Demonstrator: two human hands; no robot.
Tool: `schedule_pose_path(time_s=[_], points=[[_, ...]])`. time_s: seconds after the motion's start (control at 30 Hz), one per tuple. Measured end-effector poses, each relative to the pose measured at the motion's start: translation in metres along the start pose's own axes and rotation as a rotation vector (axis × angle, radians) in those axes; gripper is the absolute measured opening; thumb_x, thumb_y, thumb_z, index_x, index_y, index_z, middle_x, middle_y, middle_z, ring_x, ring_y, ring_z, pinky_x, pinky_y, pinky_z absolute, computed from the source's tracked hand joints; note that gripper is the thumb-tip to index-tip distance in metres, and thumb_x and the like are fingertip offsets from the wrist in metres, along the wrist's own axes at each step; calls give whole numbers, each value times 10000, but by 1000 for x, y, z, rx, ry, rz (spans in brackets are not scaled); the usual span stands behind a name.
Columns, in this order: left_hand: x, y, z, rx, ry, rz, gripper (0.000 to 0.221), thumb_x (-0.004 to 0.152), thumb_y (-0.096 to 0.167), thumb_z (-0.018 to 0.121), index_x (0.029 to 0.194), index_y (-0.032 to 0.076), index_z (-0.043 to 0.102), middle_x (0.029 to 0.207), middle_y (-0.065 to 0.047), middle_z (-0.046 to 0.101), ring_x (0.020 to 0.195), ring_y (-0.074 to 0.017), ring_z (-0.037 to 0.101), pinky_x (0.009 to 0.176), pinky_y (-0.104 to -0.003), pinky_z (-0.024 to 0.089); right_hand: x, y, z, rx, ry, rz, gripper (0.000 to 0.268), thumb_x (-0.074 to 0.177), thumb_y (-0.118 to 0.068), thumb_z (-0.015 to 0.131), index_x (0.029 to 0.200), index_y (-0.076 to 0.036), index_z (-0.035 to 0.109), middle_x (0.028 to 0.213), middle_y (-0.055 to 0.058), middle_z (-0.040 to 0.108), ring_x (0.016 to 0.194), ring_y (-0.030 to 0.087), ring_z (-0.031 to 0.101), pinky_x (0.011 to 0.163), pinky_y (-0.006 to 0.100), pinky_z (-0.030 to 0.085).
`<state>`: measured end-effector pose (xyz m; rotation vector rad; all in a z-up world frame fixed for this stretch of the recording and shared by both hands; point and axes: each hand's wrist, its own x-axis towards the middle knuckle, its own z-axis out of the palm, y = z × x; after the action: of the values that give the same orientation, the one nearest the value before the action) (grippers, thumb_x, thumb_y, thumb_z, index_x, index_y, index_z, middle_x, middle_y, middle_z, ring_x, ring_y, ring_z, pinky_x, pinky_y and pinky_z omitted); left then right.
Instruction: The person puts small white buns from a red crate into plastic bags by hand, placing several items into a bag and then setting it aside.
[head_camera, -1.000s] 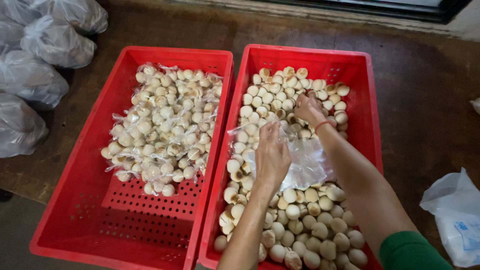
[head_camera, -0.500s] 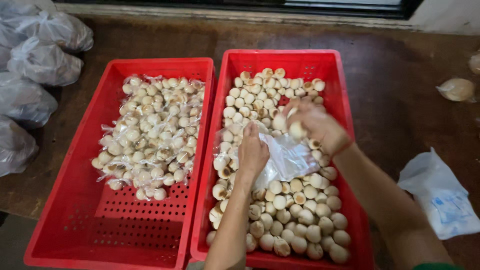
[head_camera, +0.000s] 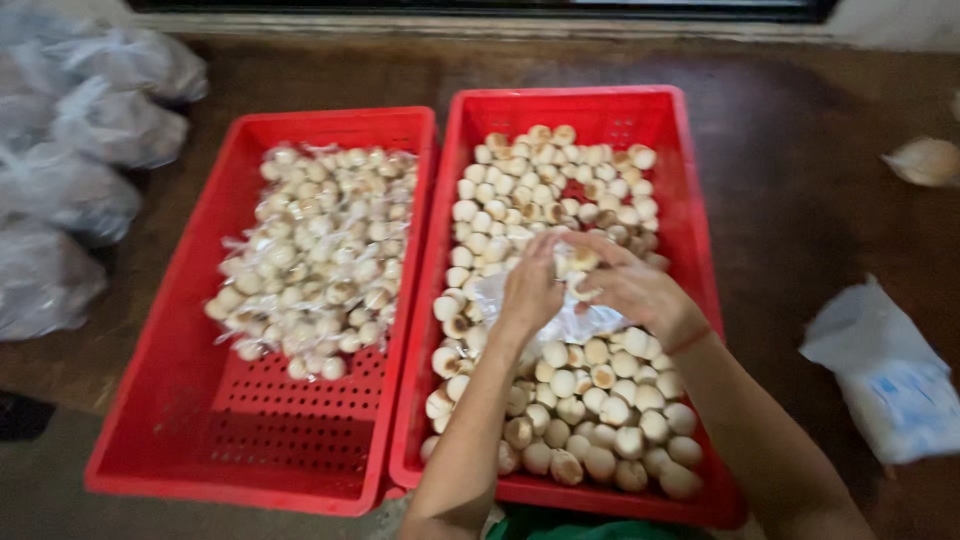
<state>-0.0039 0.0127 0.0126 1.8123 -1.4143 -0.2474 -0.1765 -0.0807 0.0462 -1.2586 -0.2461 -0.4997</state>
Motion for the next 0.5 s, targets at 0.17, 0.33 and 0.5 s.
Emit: schedule_pose_path(time_s=[0.17,0.33,0.5], points=[[-1,6,0,-67,-71,74,744,676,-28,681,1395,-44,491,1481,-200,498,1237,-408,571,999,-450,488,10,10,-2,-223,589,600,697,872,-93,727,1518,-69,467,1399,113,527,927,192,658,634,349,531],[-1,8,0,-74,-47,92,689,744,-24,642,1419,-28,505,1499,-183,510,1285,-372,567,1042,-423,491,8,-1,9,-206,567,536,828,789,7,718,1554,-109,422,1350,103,538,918,159,656,722,303,590],[0,13,-10,-81,60,159,688,757,-36,622,1436,-13,515,1484,-185,525,1341,-375,549,1105,-427,477,19,12,18,-512,544,321,787,823,3,732,1538,-77,413,1411,82,498,1066,90,604,783,294,612]])
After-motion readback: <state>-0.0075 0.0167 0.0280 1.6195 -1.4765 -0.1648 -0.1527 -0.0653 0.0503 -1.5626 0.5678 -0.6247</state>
